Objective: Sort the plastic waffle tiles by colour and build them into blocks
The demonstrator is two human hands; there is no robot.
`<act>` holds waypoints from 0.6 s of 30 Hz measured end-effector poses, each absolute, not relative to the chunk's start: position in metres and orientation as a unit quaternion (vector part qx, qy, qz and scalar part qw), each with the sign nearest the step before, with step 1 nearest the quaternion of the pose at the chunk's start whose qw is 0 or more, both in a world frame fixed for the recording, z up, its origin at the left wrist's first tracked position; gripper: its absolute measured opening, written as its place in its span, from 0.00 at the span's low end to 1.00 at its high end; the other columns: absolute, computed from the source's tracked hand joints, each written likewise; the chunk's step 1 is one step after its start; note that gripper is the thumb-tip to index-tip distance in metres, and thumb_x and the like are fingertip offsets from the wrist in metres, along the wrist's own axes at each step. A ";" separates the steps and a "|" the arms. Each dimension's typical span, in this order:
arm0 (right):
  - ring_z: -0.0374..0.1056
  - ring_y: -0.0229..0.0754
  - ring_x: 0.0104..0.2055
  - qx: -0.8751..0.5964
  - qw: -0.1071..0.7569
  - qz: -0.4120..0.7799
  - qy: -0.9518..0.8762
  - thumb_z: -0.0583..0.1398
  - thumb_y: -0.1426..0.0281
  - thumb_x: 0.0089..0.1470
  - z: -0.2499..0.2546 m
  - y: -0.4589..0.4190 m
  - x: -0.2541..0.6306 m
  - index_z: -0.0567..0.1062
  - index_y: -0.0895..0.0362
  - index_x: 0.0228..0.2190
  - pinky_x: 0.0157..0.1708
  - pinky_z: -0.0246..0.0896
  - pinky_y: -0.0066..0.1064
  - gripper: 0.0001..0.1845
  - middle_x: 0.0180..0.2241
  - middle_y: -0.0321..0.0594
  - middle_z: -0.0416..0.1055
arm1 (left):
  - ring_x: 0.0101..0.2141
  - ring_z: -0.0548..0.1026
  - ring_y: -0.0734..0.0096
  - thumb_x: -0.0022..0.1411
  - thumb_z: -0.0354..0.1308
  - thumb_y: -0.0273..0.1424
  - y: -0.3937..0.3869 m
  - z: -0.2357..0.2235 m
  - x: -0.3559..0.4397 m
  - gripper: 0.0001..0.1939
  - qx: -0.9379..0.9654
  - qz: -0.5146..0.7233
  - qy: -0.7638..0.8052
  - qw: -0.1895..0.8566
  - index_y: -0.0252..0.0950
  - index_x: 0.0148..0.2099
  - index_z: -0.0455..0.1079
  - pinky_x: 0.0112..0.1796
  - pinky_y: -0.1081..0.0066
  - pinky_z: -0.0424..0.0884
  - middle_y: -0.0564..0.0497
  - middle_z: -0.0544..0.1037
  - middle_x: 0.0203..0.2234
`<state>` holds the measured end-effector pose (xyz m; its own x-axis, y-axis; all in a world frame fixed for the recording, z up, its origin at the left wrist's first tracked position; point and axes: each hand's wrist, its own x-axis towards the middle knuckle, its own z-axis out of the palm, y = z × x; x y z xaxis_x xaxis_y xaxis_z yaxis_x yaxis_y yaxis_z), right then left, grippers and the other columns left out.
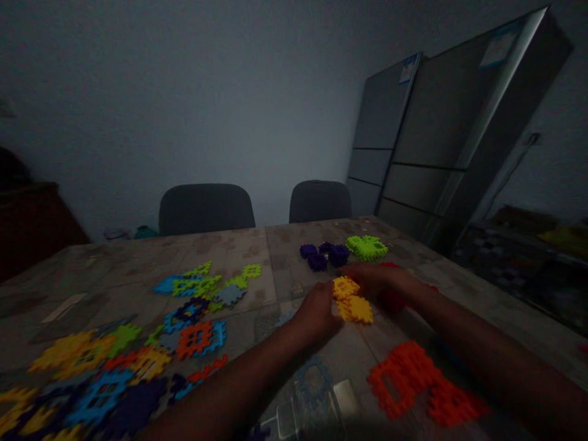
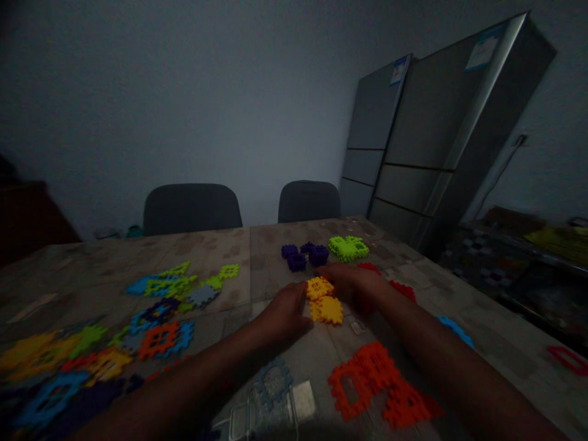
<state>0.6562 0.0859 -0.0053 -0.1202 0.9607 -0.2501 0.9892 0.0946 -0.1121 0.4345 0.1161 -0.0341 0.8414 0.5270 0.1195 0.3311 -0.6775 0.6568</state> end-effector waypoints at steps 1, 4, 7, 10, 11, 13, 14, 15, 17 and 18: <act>0.66 0.52 0.58 0.662 0.055 -0.128 0.736 0.66 0.77 0.45 -0.005 0.086 0.656 0.69 0.56 0.58 0.57 0.60 0.38 0.37 0.58 0.49 0.68 | 0.51 0.70 0.53 0.53 0.71 0.22 0.116 -0.033 0.436 0.30 0.904 0.151 0.236 0.322 0.32 0.56 0.65 0.53 0.53 0.69 0.44 0.70 0.50; 0.65 0.53 0.59 0.679 0.042 -0.124 0.722 0.67 0.78 0.42 0.003 0.082 0.655 0.69 0.56 0.58 0.58 0.59 0.37 0.40 0.60 0.49 0.67 | 0.51 0.70 0.54 0.57 0.68 0.22 0.118 -0.030 0.441 0.24 0.905 0.155 0.242 0.314 0.32 0.55 0.66 0.54 0.52 0.69 0.44 0.71 0.50; 0.63 0.52 0.61 0.710 0.014 -0.099 0.697 0.65 0.78 0.44 0.017 0.066 0.654 0.69 0.56 0.58 0.58 0.57 0.37 0.38 0.60 0.48 0.66 | 0.52 0.70 0.55 0.61 0.65 0.22 0.122 -0.032 0.442 0.19 0.902 0.160 0.262 0.304 0.32 0.53 0.67 0.54 0.52 0.69 0.45 0.71 0.49; 0.70 0.50 0.52 0.745 -0.013 -0.076 0.663 0.59 0.76 0.53 0.025 0.040 0.647 0.73 0.61 0.51 0.49 0.63 0.35 0.22 0.51 0.51 0.74 | 0.50 0.71 0.55 0.63 0.65 0.23 0.124 -0.035 0.438 0.16 0.893 0.161 0.293 0.301 0.32 0.52 0.67 0.53 0.51 0.70 0.45 0.71 0.48; 0.72 0.49 0.47 0.755 -0.017 -0.078 0.651 0.57 0.75 0.55 0.025 0.031 0.643 0.74 0.62 0.49 0.43 0.64 0.33 0.18 0.46 0.51 0.76 | 0.49 0.72 0.56 0.63 0.64 0.23 0.124 -0.036 0.436 0.15 0.890 0.160 0.300 0.304 0.31 0.51 0.68 0.51 0.52 0.71 0.45 0.72 0.46; 0.74 0.46 0.37 0.770 -0.020 -0.093 0.631 0.57 0.75 0.56 0.022 0.015 0.634 0.74 0.62 0.45 0.32 0.63 0.29 0.15 0.37 0.48 0.78 | 0.45 0.74 0.59 0.64 0.63 0.24 0.121 -0.037 0.430 0.10 0.886 0.153 0.299 0.319 0.31 0.47 0.69 0.48 0.55 0.73 0.47 0.73 0.42; 0.74 0.44 0.33 0.774 -0.020 -0.101 0.625 0.57 0.75 0.55 0.019 0.009 0.630 0.74 0.62 0.44 0.28 0.60 0.28 0.14 0.34 0.46 0.78 | 0.43 0.74 0.61 0.65 0.63 0.23 0.118 -0.037 0.428 0.07 0.886 0.149 0.292 0.328 0.31 0.45 0.69 0.47 0.57 0.74 0.48 0.74 0.40; 0.73 0.42 0.32 0.775 -0.022 -0.106 0.622 0.58 0.75 0.54 0.017 0.004 0.626 0.74 0.61 0.44 0.27 0.58 0.26 0.14 0.33 0.45 0.78 | 0.42 0.75 0.62 0.65 0.63 0.23 0.116 -0.037 0.426 0.06 0.886 0.144 0.284 0.338 0.31 0.43 0.70 0.46 0.59 0.75 0.49 0.74 0.38; 0.73 0.42 0.34 0.774 -0.028 -0.108 0.623 0.59 0.76 0.52 0.013 0.001 0.619 0.74 0.59 0.43 0.27 0.57 0.25 0.15 0.35 0.44 0.78 | 0.40 0.75 0.64 0.65 0.62 0.22 0.111 -0.036 0.423 0.04 0.886 0.137 0.270 0.352 0.31 0.41 0.70 0.44 0.61 0.75 0.50 0.74 0.36; 0.73 0.42 0.36 0.772 -0.032 -0.107 0.626 0.60 0.76 0.51 0.011 0.001 0.616 0.73 0.59 0.43 0.28 0.57 0.25 0.15 0.37 0.45 0.78 | 0.39 0.75 0.65 0.65 0.62 0.22 0.108 -0.036 0.423 0.04 0.886 0.136 0.265 0.356 0.31 0.41 0.70 0.44 0.61 0.75 0.51 0.74 0.36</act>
<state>0.6160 0.0014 0.0113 0.1926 0.9732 -0.1259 0.9595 -0.2136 -0.1836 0.4229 0.1083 -0.0355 0.8229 0.5657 0.0529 0.3714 -0.6060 0.7035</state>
